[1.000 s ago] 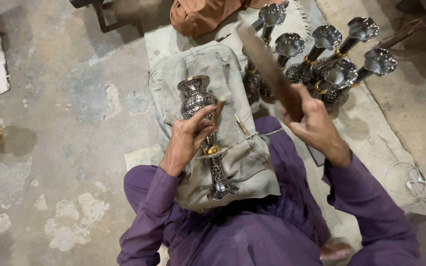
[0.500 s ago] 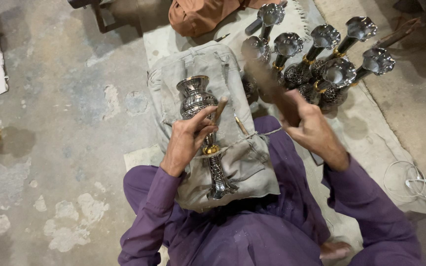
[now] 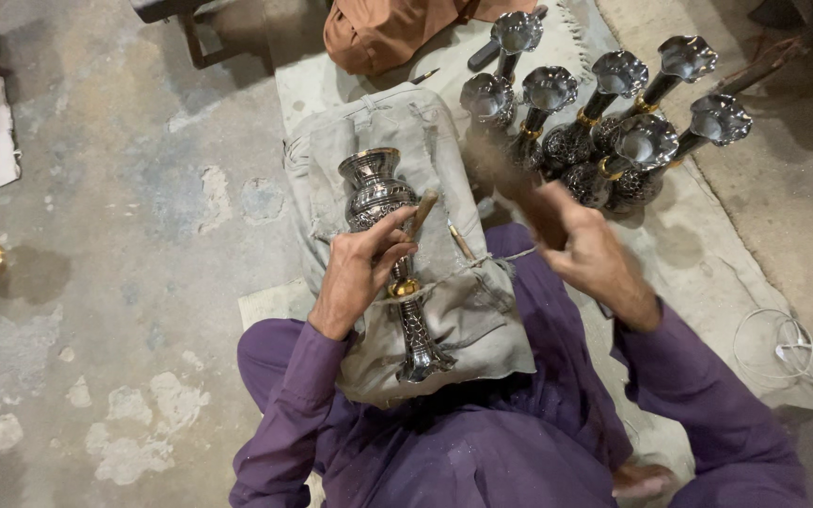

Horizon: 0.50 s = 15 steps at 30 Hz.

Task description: The person sits on the floor with an ornate silver vase held against a cloth cushion on their lap. They hold a small punch against the vase surface with one hand and repeatedly strike it with a wooden mallet held in the other hand, working around the vase's decorated body.

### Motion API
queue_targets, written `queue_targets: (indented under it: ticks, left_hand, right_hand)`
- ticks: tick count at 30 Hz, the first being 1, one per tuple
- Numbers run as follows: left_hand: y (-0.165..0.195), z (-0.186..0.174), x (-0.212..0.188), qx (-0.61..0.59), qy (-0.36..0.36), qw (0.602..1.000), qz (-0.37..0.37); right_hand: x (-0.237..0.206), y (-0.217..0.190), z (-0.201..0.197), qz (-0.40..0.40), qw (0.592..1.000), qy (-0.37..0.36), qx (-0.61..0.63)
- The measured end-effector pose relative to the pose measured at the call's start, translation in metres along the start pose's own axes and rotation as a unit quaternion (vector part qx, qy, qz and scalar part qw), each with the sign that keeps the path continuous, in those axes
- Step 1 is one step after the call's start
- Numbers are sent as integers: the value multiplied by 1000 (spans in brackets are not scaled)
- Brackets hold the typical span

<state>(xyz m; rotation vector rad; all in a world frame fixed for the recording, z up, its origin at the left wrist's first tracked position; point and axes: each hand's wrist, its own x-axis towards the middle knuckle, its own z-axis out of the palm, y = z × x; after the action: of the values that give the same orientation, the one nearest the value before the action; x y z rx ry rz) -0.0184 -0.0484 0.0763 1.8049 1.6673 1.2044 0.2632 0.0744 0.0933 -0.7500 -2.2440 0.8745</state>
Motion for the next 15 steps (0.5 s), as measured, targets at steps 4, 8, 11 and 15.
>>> queue_targets:
  ticks: [4,8,11,15]
  left_hand:
    - [-1,0,1,11,4,1000,11]
    - [-1,0,0,16,3,1000,2]
    - [-3,0,-2,12,3,1000,-6]
    - [-6,1,0,7,0,1000,-2]
  right_hand:
    - [-5,-1,2,81,985,19,-149]
    - [-6,1,4,143,976,-43,-161]
    - [-5,6,6,176,976,-27,-124]
    - [-6,10,9,41,999,-8,-2]
